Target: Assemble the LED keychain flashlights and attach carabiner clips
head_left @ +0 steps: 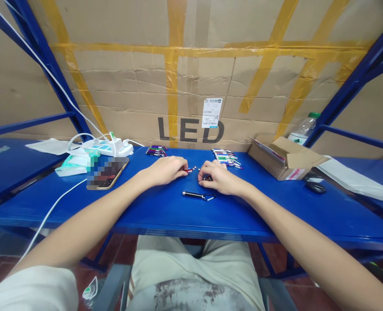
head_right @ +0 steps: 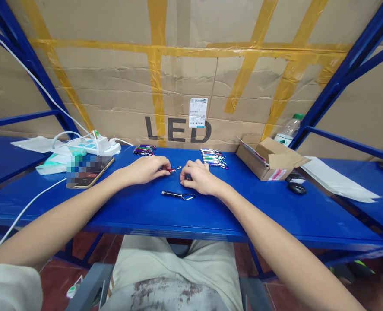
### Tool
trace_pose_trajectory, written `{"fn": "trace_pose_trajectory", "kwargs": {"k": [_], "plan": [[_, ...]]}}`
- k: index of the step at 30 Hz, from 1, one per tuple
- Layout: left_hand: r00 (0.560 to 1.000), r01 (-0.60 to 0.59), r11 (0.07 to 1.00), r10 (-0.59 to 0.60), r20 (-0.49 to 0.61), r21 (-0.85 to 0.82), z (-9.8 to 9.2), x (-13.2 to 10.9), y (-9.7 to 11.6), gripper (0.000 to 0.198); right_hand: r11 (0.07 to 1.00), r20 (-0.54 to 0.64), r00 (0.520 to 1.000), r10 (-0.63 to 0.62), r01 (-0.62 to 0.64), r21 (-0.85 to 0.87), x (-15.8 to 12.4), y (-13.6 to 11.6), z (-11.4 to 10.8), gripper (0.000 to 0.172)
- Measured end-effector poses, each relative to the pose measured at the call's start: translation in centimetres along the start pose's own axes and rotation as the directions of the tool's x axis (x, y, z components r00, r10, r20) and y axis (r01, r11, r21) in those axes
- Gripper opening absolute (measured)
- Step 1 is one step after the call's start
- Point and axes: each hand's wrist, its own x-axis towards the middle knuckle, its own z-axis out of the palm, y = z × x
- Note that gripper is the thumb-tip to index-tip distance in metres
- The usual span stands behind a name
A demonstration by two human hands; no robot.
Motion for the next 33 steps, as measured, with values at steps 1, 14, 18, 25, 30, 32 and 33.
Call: {"fn": "trace_pose_trajectory", "kwargs": {"k": [1,14,18,25,30,32,33], "plan": [[1.0,0.002,1.0,-0.002,0.002,-0.001,0.1,0.0,0.0,0.018,1.0,0.008,1.0,0.014,-0.014,0.006,0.1,-0.1,0.1,0.004],[1.0,-0.02,1.0,0.02,-0.012,-0.017,0.6,0.2,-0.5,0.017,1.0,0.009,1.0,-0.002,0.002,-0.016,0.0,-0.4,0.2,0.017],[1.0,-0.022,0.999,0.022,-0.016,-0.029,0.6,0.2,-0.5,0.017,0.999,-0.01,0.999,-0.03,0.03,-0.036,0.0,-0.1,0.4,0.02],[0.999,-0.038,0.999,0.037,-0.018,-0.033,0.9,0.3,-1.0,0.018,0.995,-0.046,0.998,-0.05,0.046,-0.085,0.2,0.3,0.8,0.026],[0.999,-0.05,0.998,0.049,-0.019,-0.03,1.0,0.3,-1.2,0.018,0.994,-0.051,0.999,-0.012,0.007,-0.109,0.3,0.2,0.9,0.028],[0.999,-0.049,0.998,0.049,-0.017,-0.025,1.0,0.3,-1.2,0.018,0.994,-0.061,0.998,-0.003,-0.003,-0.113,0.3,0.2,0.8,0.028],[0.999,-0.05,0.998,0.05,-0.016,-0.022,1.0,0.3,-1.2,0.018,0.994,-0.071,0.997,-0.008,0.0,-0.111,0.3,0.2,0.7,0.027]]}}
